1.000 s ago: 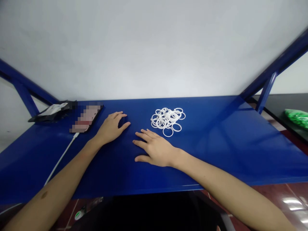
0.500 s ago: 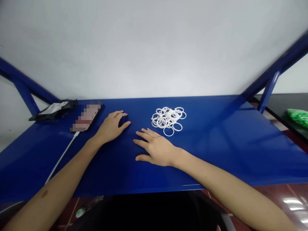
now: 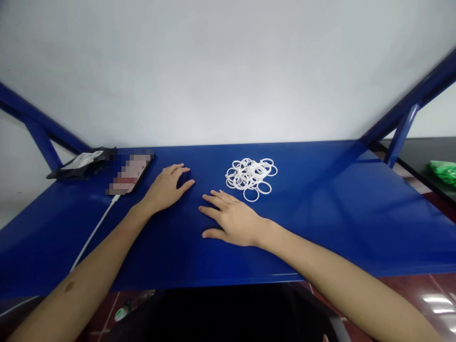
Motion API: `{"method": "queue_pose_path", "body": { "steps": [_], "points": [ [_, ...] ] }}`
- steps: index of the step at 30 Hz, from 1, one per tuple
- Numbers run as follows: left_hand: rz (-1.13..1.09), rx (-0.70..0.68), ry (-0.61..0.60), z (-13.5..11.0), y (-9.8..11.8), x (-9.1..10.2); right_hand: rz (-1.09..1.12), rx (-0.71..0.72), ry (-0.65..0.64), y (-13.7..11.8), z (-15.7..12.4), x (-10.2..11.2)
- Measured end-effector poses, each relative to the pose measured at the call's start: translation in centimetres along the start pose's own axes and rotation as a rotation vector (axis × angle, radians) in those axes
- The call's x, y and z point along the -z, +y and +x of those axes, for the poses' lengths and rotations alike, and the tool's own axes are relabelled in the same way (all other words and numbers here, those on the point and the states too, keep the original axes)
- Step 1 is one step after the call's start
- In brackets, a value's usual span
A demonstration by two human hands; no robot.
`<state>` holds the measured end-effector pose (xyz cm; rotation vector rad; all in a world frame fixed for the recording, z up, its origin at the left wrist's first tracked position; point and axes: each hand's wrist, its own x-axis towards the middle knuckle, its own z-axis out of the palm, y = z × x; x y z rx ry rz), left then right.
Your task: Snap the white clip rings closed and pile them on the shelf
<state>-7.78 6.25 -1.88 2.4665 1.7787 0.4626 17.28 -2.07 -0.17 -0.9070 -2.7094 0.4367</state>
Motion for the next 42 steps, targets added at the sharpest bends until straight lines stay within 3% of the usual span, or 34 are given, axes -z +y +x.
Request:
{"method": "queue_pose_path", "body": {
  "steps": [14, 19, 27, 37, 42],
  "points": [
    [-0.016, -0.036, 0.006, -0.2, 0.2, 0.2, -0.035, 0.006, -0.006, 0.0, 0.0, 0.1],
    [-0.31, -0.138, 0.03, -0.7, 2.2, 1.1, -0.109, 0.088, 0.077, 0.0, 0.2, 0.5],
    [-0.782, -0.168, 0.011, -2.4, 5.8, 1.6, -0.343, 0.231, 0.16, -0.4, 0.3, 0.7],
    [-0.957, -0.095, -0.013, -2.8, 6.4, 1.7, -0.431, 0.267, 0.14, -0.7, 0.3, 0.8],
    [-0.937, -0.113, -0.006, -2.8, 6.4, 2.1, -0.425, 0.263, 0.135, -0.8, 0.2, 0.8]
  ]
}}
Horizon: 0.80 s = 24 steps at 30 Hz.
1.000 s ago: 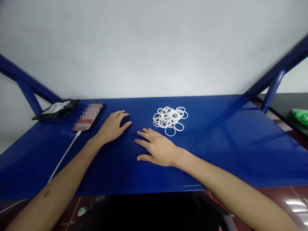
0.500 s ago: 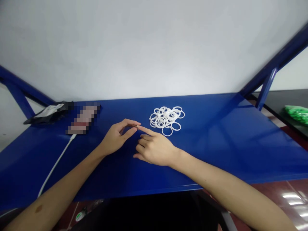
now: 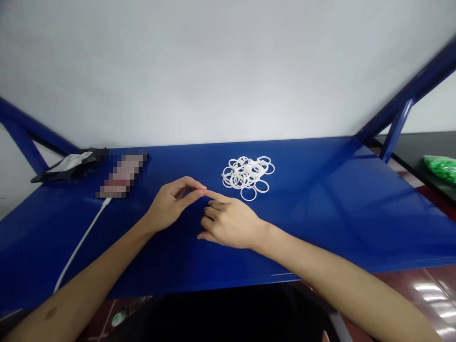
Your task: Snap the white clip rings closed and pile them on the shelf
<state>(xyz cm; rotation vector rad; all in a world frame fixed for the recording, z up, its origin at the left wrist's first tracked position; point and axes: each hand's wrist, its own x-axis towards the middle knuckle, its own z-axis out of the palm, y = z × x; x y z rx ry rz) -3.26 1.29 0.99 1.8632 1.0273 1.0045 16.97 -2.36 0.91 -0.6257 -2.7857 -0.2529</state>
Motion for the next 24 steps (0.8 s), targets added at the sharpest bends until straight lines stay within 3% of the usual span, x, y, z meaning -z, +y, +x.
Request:
{"method": "queue_pose_path", "body": {
  "steps": [24],
  "points": [
    [0.137, 0.005, -0.043, 0.1, 0.25, 0.89, 0.031, 0.005, -0.005, -0.11, -0.14, 0.09]
  ]
}}
